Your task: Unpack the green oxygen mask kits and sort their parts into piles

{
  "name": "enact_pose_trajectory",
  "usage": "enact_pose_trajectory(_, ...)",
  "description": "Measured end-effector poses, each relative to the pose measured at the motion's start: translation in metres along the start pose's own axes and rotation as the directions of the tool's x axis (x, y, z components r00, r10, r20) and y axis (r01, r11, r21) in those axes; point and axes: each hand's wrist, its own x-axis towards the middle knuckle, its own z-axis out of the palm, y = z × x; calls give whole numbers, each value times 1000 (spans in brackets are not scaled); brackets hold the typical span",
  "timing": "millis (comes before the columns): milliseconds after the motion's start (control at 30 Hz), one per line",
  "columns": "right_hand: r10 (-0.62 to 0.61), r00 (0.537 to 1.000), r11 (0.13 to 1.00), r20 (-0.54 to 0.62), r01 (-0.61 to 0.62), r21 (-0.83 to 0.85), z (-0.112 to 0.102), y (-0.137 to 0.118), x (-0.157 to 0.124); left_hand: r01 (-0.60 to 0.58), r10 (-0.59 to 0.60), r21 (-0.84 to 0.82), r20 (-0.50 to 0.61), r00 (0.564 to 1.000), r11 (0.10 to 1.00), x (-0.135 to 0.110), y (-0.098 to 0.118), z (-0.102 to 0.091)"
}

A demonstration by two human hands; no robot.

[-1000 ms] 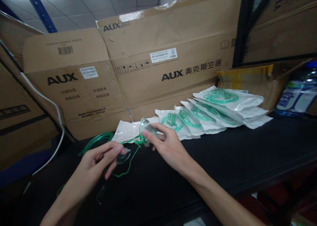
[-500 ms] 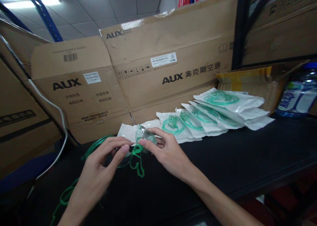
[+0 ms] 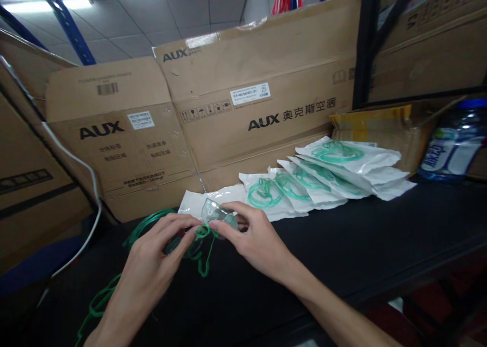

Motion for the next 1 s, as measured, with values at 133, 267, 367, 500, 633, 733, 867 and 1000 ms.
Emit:
enact_pose_trajectory(133, 10, 1000, 1000, 21, -11, 5, -2, -1, 0, 85, -84, 84, -24, 996, 993, -1, -8, -6)
enact_pose_trajectory(267, 6, 999, 999, 31, -7, 31, -1, 0, -1, 89, -91, 37, 55, 994, 995, -1, -3, -8)
enact_pose_trajectory(367, 15, 997, 995, 70, -22, 97, 1, 2, -1, 52, -49, -35, 66, 997, 998, -1, 5, -4)
enact_pose_trajectory(500, 14, 997, 994, 80, -23, 104, 1, 1, -1, -27, 29, -81, 26, 999, 996, -1, 9, 0)
enact_pose_trajectory(633, -5, 998, 999, 57, 2, 40, 1, 0, -1, -12, 13, -19, 27, 1000, 1000, -1, 2, -5)
enact_pose_trajectory(733, 11, 1000, 1000, 18, -11, -19, 1, -1, -1, 38, -39, 50, 28, 999, 998, 0, -5, -9)
enact_pose_trajectory(867, 47, 999, 999, 21, -47, 13, 2, -1, 0, 80, -84, 66, 55, 995, 995, 0, -11, -8)
enact_pose_trajectory(1000, 53, 996, 993, 78, -61, 96, 3, 1, 0, 44, -42, -20, 84, 996, 999, 0, -4, -3)
